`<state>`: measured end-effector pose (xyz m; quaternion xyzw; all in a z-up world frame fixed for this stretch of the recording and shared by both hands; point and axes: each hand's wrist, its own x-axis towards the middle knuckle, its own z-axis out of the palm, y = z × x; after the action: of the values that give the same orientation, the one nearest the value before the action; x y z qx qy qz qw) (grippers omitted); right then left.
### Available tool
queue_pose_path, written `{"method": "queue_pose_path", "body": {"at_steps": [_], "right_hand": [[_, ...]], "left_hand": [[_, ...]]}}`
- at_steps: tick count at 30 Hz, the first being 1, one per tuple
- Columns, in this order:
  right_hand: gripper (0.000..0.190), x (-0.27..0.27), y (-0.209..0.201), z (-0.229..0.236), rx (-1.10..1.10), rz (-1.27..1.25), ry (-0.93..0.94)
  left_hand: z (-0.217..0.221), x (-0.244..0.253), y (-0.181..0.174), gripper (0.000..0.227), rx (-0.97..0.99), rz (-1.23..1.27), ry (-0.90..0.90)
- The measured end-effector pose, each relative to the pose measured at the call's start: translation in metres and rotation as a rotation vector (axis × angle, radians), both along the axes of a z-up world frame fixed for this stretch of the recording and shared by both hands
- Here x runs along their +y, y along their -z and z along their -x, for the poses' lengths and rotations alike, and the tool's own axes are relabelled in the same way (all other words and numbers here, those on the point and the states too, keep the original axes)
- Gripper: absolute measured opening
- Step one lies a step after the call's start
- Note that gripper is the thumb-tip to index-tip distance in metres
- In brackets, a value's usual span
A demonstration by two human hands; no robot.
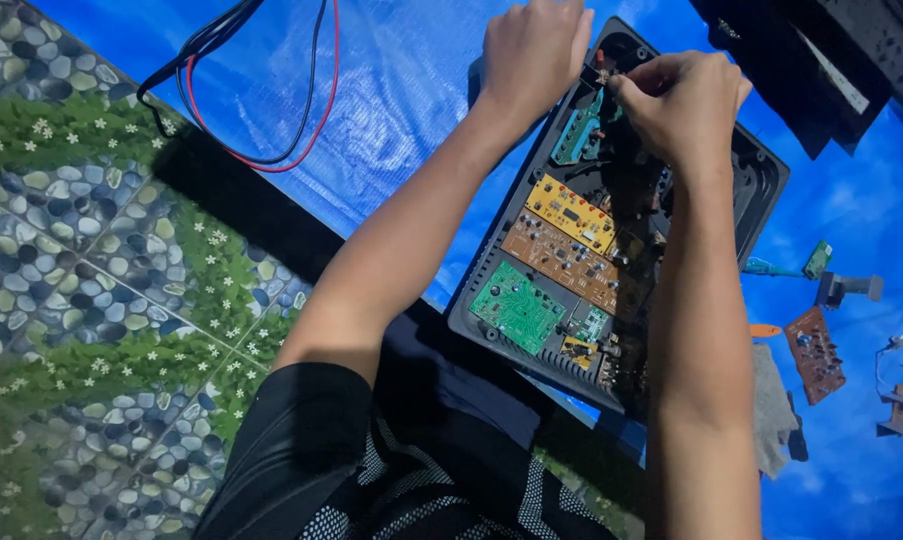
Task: Reassembling the internal components of an electronic device by placing circuit boards and connecting wires.
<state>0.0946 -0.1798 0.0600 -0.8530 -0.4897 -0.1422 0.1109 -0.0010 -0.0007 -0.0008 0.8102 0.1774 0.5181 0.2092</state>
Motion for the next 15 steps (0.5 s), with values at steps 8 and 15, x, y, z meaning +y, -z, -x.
{"method": "queue_pose_path", "body": {"at_steps": [8,15], "right_hand": [[0.022,0.003,0.010,-0.003,-0.010,-0.028,0.054],[0.023,0.006,0.010,0.000,-0.075,-0.069,0.026]], "left_hand": [[-0.005,0.001,0.006,0.006,0.049,-0.001,0.002],[-0.003,0.001,0.004,0.005,0.020,0.017,0.018]]}}
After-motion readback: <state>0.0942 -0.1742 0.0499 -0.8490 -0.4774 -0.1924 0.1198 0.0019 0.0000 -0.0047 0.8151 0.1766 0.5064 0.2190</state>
